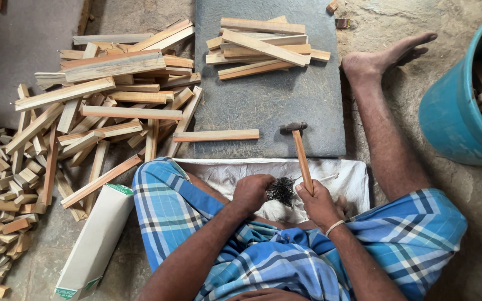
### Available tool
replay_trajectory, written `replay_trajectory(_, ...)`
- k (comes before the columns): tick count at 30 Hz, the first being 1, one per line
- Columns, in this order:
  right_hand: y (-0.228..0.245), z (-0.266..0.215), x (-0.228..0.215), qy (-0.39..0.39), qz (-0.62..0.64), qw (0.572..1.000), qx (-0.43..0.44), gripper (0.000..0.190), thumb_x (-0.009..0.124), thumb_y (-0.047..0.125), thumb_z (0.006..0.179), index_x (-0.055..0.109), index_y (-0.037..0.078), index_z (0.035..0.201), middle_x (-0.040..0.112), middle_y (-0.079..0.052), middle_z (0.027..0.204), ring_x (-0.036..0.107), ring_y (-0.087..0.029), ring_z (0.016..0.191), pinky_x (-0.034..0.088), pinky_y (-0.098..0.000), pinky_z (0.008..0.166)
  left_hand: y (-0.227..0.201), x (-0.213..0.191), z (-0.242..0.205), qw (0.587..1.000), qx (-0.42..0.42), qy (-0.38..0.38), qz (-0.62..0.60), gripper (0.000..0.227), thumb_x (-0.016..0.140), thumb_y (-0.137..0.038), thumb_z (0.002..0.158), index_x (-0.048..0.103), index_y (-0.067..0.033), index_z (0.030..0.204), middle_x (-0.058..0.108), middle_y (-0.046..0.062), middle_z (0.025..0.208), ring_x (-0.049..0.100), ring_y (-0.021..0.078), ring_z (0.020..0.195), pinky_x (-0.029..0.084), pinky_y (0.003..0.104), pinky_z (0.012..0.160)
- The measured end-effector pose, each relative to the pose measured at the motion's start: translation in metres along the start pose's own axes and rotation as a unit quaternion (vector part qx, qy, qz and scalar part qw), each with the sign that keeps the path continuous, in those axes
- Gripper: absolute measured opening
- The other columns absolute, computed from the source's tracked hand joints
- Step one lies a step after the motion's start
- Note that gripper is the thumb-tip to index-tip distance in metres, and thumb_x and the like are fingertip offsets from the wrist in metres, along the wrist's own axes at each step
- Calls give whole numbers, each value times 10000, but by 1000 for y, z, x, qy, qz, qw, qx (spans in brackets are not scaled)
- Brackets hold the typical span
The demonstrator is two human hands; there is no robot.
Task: The person sits on the floor and repeatedly hammers nails into small wooden planks. They pick up a plank, place a nail, hammer it in, and then move the finished piece aside.
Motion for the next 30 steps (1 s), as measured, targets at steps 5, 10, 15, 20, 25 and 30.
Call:
replay_trajectory(5,0,-1,1,4,-1,1000,2,226,649,255,980,595,40,1025,480,23,621,415,-66,439,332,-257,341,-3,-7,-2,1000,26,-12,5,173,723,-203,872,740,-88,1000,743,126,957,699,346,912,549,478,779)
replay_trajectory(10,-2,2,2,11,7,1000,8,220,654,246,975,593,42,1029,507,28,663,434,-54,458,365,-248,347,16,-28,20,995,-3,-76,-71,221,596,-67,959,764,-117,1092,780,105,999,756,256,876,612,397,797)
replay_trajectory(15,-5,3,2,9,-1,1000,5,230,656,253,970,589,44,1036,509,20,665,439,-61,462,371,-248,346,65,-67,75,978,-68,-145,-134,165,680,-73,954,766,-100,1092,783,102,994,757,210,831,629,366,764)
replay_trajectory(20,-4,3,2,10,5,1000,20,233,646,268,974,587,53,1043,489,14,651,432,-62,459,372,-245,353,42,-70,88,953,121,-104,256,139,708,-47,899,706,-27,1036,731,138,999,725,227,867,628,353,758)
replay_trajectory(25,-12,6,4,22,27,999,33,230,620,270,996,578,46,1029,474,48,648,417,-50,472,362,-236,359,41,-66,94,980,82,-134,125,270,721,-55,930,647,-31,1189,715,150,1046,709,255,882,613,389,760)
replay_trajectory(30,4,3,-6,-22,-84,994,-74,318,587,320,1077,592,11,1002,519,-16,660,467,-113,528,407,-322,444,57,-70,97,978,17,-189,-91,321,735,-67,918,644,-107,1223,693,105,1030,700,257,943,609,389,842)
Point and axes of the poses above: each hand's wrist, its own z-axis towards the middle knuckle, its own x-axis out of the palm, y = z × x, the point moved 10 cm from there along z, towards the middle knuckle
